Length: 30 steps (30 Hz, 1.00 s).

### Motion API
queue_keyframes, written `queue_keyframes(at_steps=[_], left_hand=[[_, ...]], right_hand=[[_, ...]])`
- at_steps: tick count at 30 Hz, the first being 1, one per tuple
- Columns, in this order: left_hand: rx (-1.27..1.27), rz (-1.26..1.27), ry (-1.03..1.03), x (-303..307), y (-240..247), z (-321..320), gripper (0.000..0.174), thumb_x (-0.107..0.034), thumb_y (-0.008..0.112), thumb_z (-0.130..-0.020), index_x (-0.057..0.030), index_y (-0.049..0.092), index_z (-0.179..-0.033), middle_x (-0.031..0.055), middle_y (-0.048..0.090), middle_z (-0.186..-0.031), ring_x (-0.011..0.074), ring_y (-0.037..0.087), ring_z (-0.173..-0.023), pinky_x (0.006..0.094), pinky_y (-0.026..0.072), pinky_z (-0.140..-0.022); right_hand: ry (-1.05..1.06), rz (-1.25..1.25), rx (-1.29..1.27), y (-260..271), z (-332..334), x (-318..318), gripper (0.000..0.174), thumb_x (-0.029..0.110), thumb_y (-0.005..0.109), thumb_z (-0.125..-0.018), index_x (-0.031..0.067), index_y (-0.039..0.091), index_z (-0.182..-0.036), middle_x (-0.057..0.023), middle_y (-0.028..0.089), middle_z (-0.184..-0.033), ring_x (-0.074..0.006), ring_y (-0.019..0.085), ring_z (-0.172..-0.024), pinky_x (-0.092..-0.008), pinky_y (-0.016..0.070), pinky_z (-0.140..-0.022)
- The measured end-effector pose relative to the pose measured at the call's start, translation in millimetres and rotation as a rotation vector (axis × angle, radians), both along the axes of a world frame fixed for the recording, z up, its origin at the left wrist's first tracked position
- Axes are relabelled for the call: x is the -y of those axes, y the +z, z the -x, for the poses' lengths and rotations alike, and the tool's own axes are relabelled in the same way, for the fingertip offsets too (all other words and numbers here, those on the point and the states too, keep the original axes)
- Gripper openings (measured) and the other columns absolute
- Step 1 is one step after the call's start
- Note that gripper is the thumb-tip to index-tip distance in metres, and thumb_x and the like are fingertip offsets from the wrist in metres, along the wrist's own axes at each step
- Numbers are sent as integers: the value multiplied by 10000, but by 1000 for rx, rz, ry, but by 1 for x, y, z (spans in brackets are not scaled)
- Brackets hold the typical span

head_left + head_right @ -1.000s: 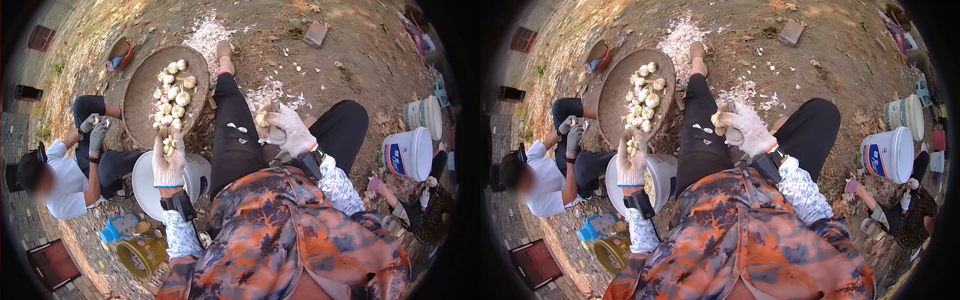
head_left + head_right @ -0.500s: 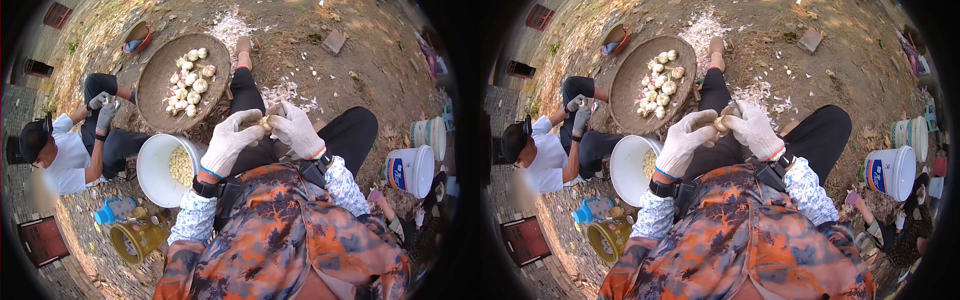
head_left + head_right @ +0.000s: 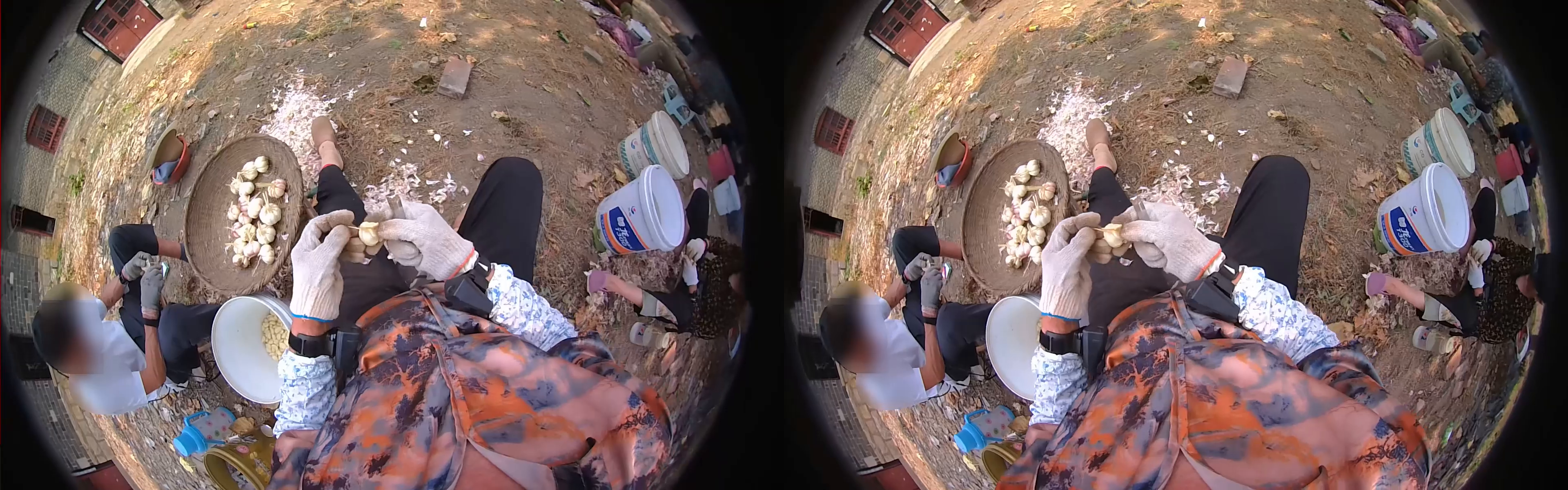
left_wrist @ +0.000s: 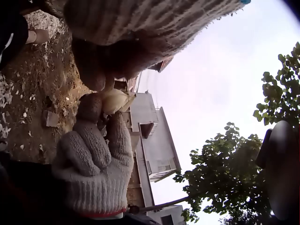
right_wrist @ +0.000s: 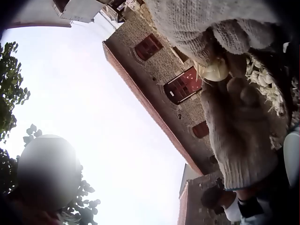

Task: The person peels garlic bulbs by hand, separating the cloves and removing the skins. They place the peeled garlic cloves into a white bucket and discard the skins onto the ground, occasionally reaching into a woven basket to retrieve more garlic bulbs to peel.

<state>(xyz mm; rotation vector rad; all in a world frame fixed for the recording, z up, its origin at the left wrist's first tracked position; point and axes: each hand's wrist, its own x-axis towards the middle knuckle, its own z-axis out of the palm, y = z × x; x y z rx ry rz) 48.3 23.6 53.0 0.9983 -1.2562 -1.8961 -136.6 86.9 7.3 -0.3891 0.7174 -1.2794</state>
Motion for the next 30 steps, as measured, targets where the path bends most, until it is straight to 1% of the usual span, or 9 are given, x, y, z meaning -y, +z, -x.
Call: queue_keyframes(at_steps=[6, 8, 10, 13, 15, 17, 19, 22, 30], left_hand=[[190, 264, 43, -10, 7, 12, 351, -76, 677, -945, 31, 609, -1272, 72, 699, -1078, 95, 659, -848, 239, 555, -726], [156, 219, 36, -6, 9, 10, 361, -86, 674, -946, 44, 602, -1275, 82, 699, -1092, 111, 666, -861, 244, 556, -734], [121, 172, 29, -4, 11, 8, 372, -95, 671, -948, 57, 596, -1279, 92, 699, -1106, 126, 674, -874, 249, 557, -742], [152, 132, 40, -6, 18, 7, 356, -68, 643, -955, 59, 607, -1285, 96, 704, -1105, 131, 680, -862, 244, 558, -757], [179, 188, 36, -9, 18, 8, 353, -38, 649, -933, 35, 629, -1278, 85, 705, -1093, 133, 678, -880, 245, 556, -774], [204, 243, 31, -11, 19, 10, 359, -8, 654, -912, 11, 650, -1271, 74, 707, -1082, 135, 676, -898, 245, 554, -791], [395, 874, -75, -12, 22, 13, 357, 45, 691, -839, -33, 718, -1186, 70, 707, -1036, 165, 673, -929, 263, 543, -810], [399, 1093, -5, -16, 19, 18, 317, 71, 712, -787, -39, 756, -1082, 84, 698, -1001, 200, 668, -948, 290, 534, -809], [343, 1025, -29, -12, 20, 19, 263, 71, 698, -806, 0, 708, -1059, 64, 659, -1015, 176, 647, -906, 296, 525, -805]], right_hand=[[-203, 10, -194, 23, -10, -5, 192, 79, 731, -893, 12, 620, -1034, 9, 558, -687, -47, 457, -492, -230, 326, -424], [-250, 51, -690, 31, -13, -7, 311, 134, 780, -855, 5, 602, -1076, 9, 559, -712, -35, 454, -525, -231, 344, -431], [-255, 83, -780, 37, -12, -9, 359, 170, 802, -848, 0, 598, -1090, 26, 543, -708, -38, 459, -542, -237, 367, -448], [-268, 145, -681, 39, -9, -11, 345, 154, 788, -859, 5, 599, -1107, 30, 548, -719, -37, 448, -528, -227, 349, -441], [-110, 112, -248, 35, -6, -15, 306, 143, 767, -877, 28, 601, -1107, 28, 557, -732, -30, 435, -513, -215, 326, -433], [-52, 101, -191, 19, -2, -15, 300, 134, 754, -886, 36, 592, -1119, 26, 554, -743, -27, 428, -505, -211, 316, -428], [5, 93, -138, 14, 1, -15, 296, 126, 742, -895, 44, 584, -1131, 24, 551, -754, -25, 421, -498, -206, 307, -424], [-36, 120, -159, 16, 2, -16, 294, 126, 727, -916, 54, 566, -1151, 18, 544, -767, -28, 427, -497, -208, 304, -417], [-46, 82, 203, 30, 1, -20, 222, 118, 653, -972, 49, 580, -1171, -3, 591, -781, -43, 480, -498, -202, 355, -400]])
